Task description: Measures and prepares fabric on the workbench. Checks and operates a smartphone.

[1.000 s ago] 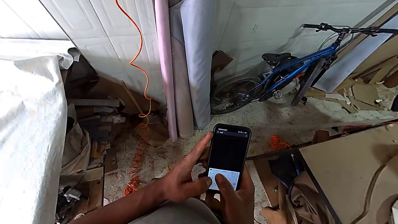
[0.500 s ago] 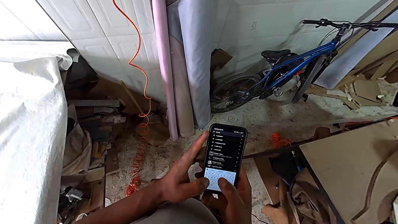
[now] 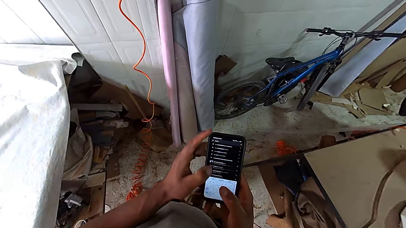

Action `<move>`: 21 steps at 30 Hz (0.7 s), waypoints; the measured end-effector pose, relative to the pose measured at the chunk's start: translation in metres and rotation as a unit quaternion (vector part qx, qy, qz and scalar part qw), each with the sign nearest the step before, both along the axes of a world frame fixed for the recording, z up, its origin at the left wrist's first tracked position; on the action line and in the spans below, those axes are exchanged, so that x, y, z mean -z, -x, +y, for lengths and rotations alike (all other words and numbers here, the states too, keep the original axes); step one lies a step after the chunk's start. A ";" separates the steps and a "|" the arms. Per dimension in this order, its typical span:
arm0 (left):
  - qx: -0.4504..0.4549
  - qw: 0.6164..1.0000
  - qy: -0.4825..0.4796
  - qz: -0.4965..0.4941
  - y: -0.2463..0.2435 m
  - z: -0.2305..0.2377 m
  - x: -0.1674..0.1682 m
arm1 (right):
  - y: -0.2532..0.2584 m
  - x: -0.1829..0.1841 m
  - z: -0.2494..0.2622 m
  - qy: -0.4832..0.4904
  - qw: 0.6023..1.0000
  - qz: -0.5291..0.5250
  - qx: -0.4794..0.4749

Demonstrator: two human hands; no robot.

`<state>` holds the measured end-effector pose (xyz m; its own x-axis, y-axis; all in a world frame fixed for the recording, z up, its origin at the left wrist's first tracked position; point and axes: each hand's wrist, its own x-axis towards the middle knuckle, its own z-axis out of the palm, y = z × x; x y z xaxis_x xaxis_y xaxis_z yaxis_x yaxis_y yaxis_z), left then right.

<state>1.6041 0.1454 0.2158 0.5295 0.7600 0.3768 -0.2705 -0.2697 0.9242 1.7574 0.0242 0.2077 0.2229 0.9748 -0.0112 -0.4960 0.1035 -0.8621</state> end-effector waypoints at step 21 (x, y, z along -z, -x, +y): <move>0.101 0.994 0.015 -0.040 0.001 -0.007 0.000 | 0.001 0.002 -0.012 0.017 0.999 0.015 0.027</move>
<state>1.6034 0.1386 0.2163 0.6422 0.6531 0.4014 -0.3883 -0.1743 0.9049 1.7566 0.0125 0.2059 0.2741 0.9604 -0.0510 -0.5163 0.1022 -0.8503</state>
